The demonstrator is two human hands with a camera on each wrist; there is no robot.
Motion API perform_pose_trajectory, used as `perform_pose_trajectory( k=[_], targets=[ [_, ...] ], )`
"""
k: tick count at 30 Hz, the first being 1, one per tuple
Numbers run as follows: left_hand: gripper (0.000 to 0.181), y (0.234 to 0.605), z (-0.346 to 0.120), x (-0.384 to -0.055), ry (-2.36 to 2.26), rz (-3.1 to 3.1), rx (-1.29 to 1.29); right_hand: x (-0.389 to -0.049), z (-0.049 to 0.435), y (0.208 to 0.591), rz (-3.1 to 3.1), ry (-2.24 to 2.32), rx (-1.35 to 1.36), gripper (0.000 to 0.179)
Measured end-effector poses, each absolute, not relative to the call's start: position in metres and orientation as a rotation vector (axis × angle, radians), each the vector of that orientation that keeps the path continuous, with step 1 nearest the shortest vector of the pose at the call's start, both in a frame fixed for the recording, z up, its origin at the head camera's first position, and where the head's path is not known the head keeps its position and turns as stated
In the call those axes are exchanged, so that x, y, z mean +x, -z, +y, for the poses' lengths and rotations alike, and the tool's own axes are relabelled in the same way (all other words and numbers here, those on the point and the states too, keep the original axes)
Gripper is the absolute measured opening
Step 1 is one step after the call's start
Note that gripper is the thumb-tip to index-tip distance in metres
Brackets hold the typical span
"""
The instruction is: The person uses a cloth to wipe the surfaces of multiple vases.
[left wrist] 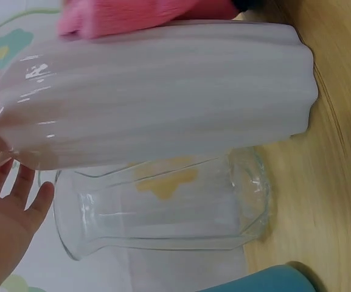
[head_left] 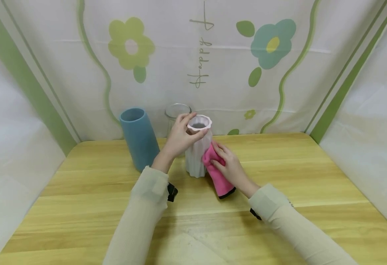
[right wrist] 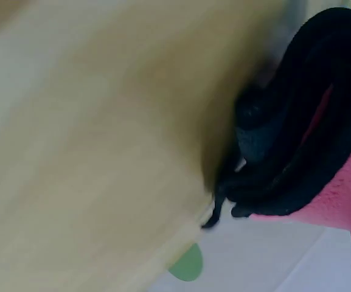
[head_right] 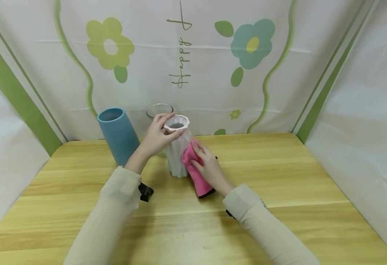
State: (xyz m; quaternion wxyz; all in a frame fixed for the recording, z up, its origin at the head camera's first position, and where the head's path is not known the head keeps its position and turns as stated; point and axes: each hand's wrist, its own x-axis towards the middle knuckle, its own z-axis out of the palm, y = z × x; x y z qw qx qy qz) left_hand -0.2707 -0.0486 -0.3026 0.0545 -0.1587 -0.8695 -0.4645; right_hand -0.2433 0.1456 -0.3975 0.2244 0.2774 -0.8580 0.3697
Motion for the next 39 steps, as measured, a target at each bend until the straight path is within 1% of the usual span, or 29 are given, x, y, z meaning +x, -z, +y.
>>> perform_pose_trajectory(
  k=[10,17,26,32,39],
  targets=[
    [0.073,0.299,-0.050,-0.272,1.371,-2.694,-0.465,-0.243,0.148,0.406,-2.459,-1.058,0.744,0.053],
    [0.073,0.300,-0.052,-0.271,1.449,-2.708,-0.502,-0.246,0.145,0.390,-2.342,-1.099,0.724,0.052],
    [0.071,0.302,-0.054,-0.272,1.498,-2.700,-0.590,-0.249,0.139,0.367,-2.249,-1.189,0.769,0.050],
    [0.069,0.305,-0.055,-0.272,1.585,-2.638,-0.645,-0.248,0.141,0.375,-2.305,-1.127,0.740,0.051],
    [0.066,0.306,-0.055,-0.271,1.579,-2.612,-0.604,-0.248,0.145,0.395,-2.388,-1.076,0.761,0.051]
  ],
)
